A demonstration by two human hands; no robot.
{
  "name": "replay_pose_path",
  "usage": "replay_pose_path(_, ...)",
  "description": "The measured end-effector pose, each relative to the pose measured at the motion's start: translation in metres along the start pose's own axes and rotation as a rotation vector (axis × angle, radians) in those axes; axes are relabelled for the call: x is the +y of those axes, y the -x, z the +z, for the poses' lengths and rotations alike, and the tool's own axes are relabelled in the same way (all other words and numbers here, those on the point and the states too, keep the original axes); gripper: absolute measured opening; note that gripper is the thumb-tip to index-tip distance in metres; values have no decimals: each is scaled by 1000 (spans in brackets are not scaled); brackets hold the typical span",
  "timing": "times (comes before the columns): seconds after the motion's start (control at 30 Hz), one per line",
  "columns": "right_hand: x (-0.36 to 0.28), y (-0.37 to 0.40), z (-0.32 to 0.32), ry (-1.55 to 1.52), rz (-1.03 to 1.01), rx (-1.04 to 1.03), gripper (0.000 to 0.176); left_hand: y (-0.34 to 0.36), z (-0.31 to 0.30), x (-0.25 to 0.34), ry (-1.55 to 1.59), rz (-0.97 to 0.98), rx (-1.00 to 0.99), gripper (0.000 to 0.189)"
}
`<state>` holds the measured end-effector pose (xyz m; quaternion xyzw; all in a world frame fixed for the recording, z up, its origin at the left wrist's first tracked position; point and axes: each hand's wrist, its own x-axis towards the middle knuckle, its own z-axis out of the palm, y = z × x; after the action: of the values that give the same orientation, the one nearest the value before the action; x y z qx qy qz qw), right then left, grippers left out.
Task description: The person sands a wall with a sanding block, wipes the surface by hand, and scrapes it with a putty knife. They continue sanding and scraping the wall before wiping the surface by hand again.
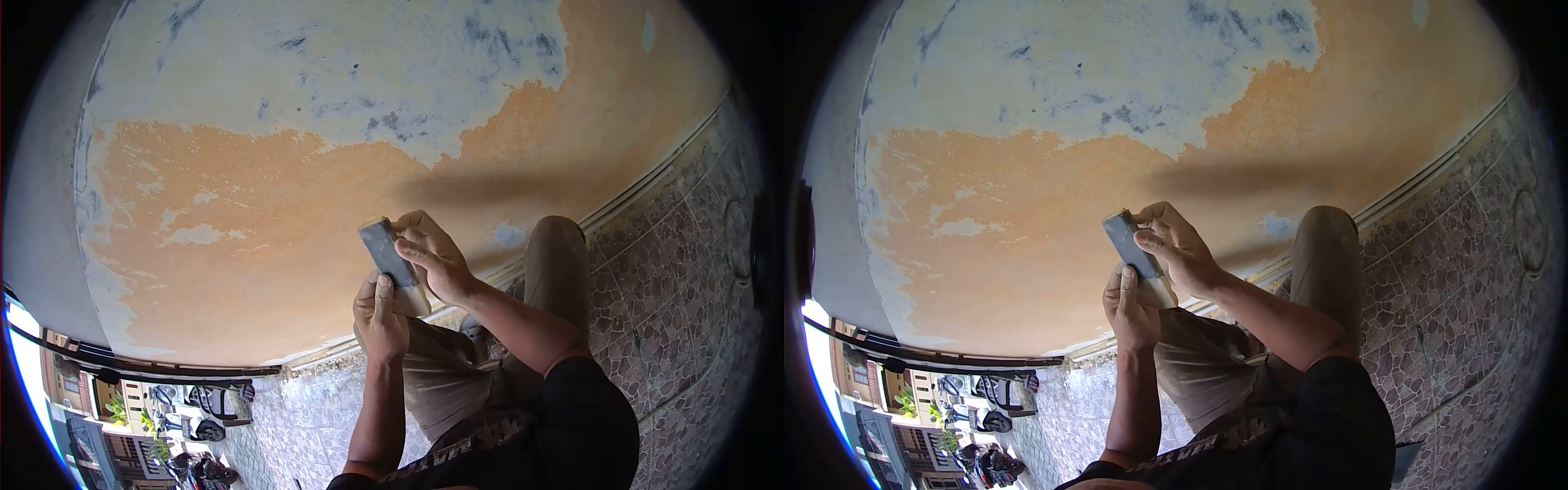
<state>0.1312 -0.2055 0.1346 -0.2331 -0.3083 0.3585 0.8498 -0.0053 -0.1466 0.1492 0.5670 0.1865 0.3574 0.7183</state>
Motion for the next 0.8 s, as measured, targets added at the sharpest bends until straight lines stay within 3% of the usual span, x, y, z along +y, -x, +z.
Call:
replay_pose_path(0.07, -6, 0, 4, -223, 153, -91, 34, -2, -4, -1, 161, -86, -105, 30)
replay_pose_path(0.2, -8, 0, 2, -143, 116, -166, 33, -3, -6, -2, 261, -104, -171, 35)
replay_pose_path(0.23, -9, -1, 0, -144, 111, -165, 33, -6, -6, -1, 144, -101, -181, 40)
replay_pose_path(0.3, -19, -5, -9, 174, -278, -42, 31, -9, -8, 2, 28, -94, -190, 46)
replay_pose_path(0.33, -31, -7, -15, 170, -301, 80, 37, -10, -10, 7, -129, -5, -178, 53)
replay_pose_path(0.4, -49, -19, -31, 378, -604, 292, 30, -15, -21, 13, -392, 123, -140, 70)
replay_pose_path(0.47, -59, -32, -58, 686, -889, 431, 29, -21, -34, 16, -607, 238, -65, 72)
replay_pose_path(0.57, -63, -33, -76, 975, -1040, 556, 33, -34, -61, 3, -815, 350, 11, 69)
replay_pose_path(0.6, -61, -34, -79, 1107, -1097, 607, 34, -38, -72, 0, -1017, 457, 39, 67)
replay_pose_path(0.63, -58, -37, -84, 1108, -1102, 609, 34, -41, -83, -5, -1219, 566, 72, 64)
replay_pose_path(0.7, -51, -45, -96, 1199, -1169, 633, 38, -43, -100, -18, -1296, 601, 56, 65)
replay_pose_path(0.77, -45, -51, -101, 1236, -1218, 652, 39, -46, -111, -33, -1454, 819, 127, 68)
replay_pose_path(0.8, -41, -55, -102, 1272, -1267, 672, 40, -46, -119, -40, -1512, 750, 126, 77)
